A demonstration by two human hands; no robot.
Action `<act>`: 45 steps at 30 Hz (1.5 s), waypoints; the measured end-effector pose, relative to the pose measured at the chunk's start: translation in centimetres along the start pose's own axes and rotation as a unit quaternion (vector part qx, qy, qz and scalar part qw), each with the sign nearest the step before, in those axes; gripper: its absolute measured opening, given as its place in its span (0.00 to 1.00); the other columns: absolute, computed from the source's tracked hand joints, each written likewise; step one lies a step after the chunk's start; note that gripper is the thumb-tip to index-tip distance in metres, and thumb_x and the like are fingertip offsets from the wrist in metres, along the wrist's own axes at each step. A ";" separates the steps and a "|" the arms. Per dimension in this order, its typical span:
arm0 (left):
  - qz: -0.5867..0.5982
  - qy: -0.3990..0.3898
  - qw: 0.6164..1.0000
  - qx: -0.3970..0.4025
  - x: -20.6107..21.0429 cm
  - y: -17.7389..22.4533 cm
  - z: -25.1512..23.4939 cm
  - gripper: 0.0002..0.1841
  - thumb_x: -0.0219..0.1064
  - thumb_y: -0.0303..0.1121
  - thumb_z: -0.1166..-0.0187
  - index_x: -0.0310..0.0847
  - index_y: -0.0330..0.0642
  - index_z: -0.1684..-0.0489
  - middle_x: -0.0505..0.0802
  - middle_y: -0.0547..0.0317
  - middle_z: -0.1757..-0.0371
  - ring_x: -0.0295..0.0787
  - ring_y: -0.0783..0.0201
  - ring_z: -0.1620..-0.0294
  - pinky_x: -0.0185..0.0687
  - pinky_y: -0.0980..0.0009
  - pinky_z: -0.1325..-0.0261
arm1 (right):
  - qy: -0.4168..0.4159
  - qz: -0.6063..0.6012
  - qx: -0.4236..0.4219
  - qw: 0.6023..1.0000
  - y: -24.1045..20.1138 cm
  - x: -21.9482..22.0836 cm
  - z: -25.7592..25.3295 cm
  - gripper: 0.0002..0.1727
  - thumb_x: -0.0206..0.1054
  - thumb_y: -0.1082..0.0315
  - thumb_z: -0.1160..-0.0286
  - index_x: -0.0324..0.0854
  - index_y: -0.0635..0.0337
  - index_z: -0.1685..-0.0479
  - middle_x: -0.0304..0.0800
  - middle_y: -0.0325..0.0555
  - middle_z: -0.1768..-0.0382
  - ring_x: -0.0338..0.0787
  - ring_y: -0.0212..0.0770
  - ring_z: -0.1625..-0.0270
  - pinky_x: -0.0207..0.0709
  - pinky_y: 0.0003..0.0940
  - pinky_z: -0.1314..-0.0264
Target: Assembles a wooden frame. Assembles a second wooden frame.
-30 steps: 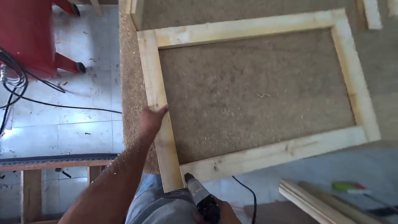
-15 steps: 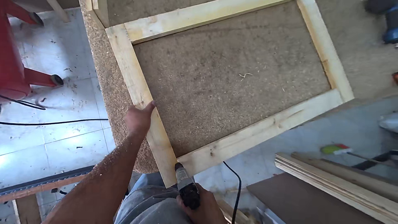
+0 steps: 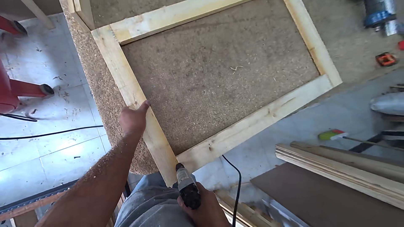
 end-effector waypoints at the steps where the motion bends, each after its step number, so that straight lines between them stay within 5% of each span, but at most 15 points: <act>1: 0.000 0.000 1.000 0.001 0.0 0.0 -0.1 0.46 0.74 0.76 0.43 0.85 0.36 0.46 0.92 0.35 0.54 0.90 0.35 0.46 0.81 0.31 0.44 | 0.001 -0.004 -0.009 1.000 -0.2 -0.1 -0.1 0.36 0.79 0.41 0.36 0.82 0.53 0.32 0.96 0.44 0.57 0.96 0.41 0.52 0.88 0.47 0.46; 9: 0.001 0.005 1.000 0.004 0.1 -0.2 -0.2 0.47 0.73 0.77 0.43 0.85 0.36 0.47 0.93 0.36 0.55 0.91 0.36 0.47 0.82 0.31 0.44 | 0.003 -0.007 -0.019 1.000 -1.5 -0.3 -1.1 0.32 0.74 0.39 0.33 0.84 0.55 0.40 0.94 0.43 0.59 0.94 0.38 0.54 0.87 0.42 0.48; 45: -0.003 0.015 1.000 0.020 0.1 0.1 0.2 0.45 0.72 0.77 0.41 0.86 0.37 0.50 0.93 0.37 0.56 0.91 0.37 0.47 0.80 0.31 0.44 | -0.008 -0.020 0.033 0.999 2.7 0.6 1.4 0.32 0.79 0.41 0.38 0.85 0.55 0.41 0.95 0.44 0.58 0.95 0.40 0.53 0.87 0.45 0.45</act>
Point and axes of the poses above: each hand's wrist, its own z-axis away from the middle knuckle, its own x-axis out of the palm, y = z × x, the point moved 8 cm from there along -z, towards the middle knuckle
